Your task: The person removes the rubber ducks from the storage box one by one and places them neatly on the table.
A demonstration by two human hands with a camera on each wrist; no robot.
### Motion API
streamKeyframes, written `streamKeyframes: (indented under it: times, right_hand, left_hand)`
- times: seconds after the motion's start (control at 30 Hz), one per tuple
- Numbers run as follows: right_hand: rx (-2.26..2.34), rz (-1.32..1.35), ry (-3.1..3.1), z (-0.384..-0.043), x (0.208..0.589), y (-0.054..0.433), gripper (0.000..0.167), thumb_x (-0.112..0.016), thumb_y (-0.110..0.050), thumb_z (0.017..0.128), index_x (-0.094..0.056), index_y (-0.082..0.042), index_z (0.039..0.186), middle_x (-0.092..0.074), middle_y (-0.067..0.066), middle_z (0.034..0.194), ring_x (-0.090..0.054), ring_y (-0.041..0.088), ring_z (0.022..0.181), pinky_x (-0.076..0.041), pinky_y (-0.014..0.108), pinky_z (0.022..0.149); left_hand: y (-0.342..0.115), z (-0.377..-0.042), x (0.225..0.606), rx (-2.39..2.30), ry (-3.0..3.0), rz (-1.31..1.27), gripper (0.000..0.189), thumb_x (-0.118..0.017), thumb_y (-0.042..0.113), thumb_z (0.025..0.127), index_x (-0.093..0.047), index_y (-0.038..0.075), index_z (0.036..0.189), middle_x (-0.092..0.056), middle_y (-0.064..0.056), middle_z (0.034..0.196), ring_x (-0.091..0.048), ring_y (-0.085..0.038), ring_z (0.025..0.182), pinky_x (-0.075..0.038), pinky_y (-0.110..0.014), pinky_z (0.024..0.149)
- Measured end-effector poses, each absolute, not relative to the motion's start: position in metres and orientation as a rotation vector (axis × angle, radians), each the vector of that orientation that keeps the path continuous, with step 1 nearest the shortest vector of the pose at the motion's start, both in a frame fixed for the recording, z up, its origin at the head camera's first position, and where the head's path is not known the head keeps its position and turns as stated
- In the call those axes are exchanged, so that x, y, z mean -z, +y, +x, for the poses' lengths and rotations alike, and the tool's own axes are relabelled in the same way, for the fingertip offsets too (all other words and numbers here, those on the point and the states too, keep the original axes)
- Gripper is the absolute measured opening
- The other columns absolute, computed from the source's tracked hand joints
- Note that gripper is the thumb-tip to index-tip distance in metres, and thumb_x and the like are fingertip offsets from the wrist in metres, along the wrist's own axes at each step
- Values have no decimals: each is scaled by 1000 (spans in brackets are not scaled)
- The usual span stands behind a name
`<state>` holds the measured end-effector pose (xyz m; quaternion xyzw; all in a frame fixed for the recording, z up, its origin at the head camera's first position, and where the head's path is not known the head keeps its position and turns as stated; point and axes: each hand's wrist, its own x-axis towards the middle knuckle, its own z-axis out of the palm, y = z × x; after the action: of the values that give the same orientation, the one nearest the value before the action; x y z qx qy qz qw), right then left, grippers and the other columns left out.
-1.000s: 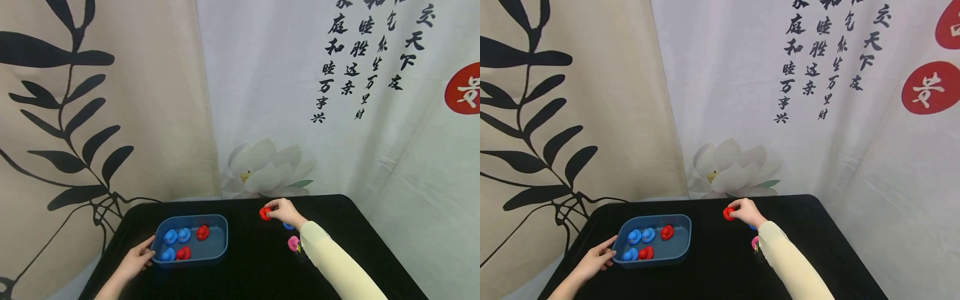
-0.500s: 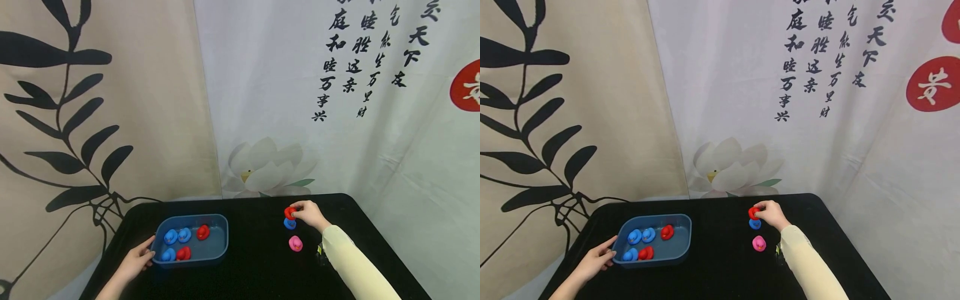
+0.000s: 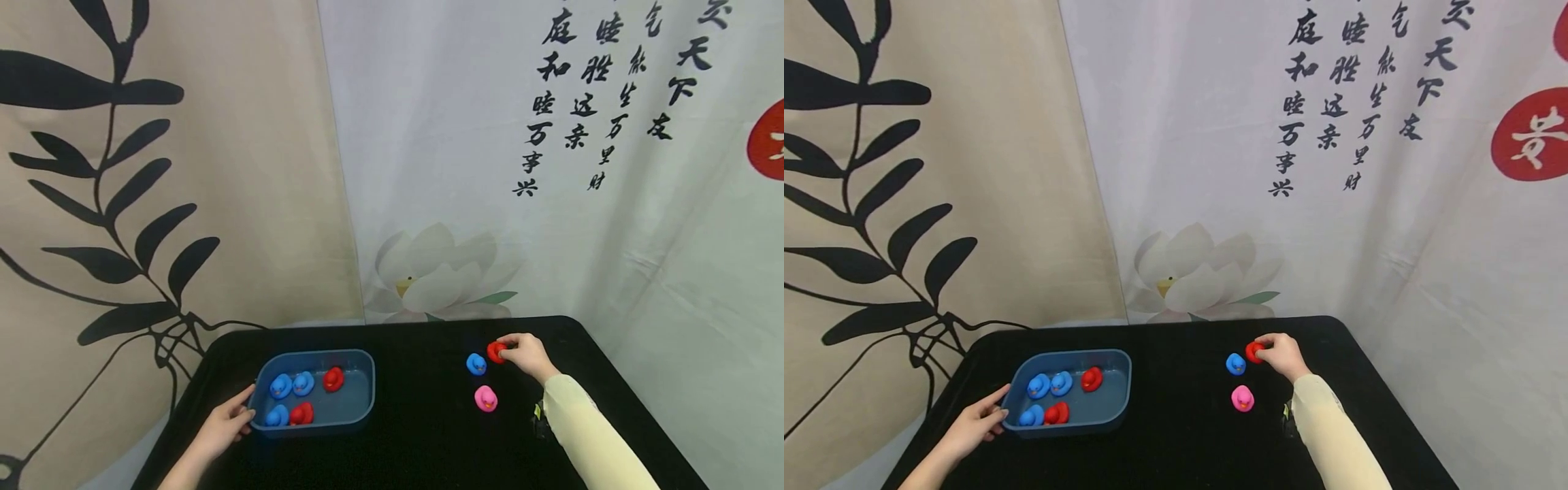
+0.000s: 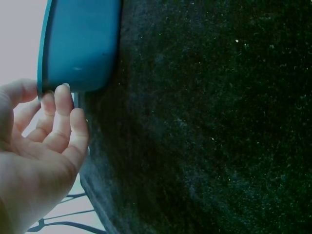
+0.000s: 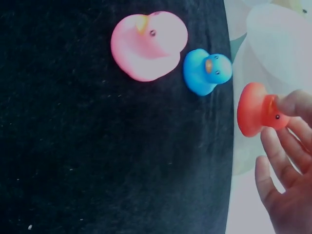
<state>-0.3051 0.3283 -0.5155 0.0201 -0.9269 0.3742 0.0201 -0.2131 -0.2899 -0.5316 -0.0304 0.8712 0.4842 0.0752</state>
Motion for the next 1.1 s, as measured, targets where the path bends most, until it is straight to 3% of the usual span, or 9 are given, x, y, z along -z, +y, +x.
streamKeyframes:
  times: [0.23, 1.1]
  right_hand:
    - [-1146, 23, -2891, -304, 530, 330, 28, -69, -8, 83, -70, 2, 110, -66, 21, 109, -58, 28, 89, -52, 45, 80]
    - [-1171, -9, -2896, -303, 553, 338, 27, -68, -5, 83, -70, 2, 108, -65, 22, 109, -56, 29, 90, -50, 49, 83]
  left_hand:
    - [-290, -214, 533, -1447, 2613, -91, 58, -54, 8, 93, -32, -7, 145, -58, -9, 82, -60, -23, 73, -52, -34, 64]
    - [-291, -212, 529, -1459, 2598, -118, 59, -55, 9, 92, -34, -5, 145, -58, -10, 83, -61, -24, 74, -52, -35, 65]
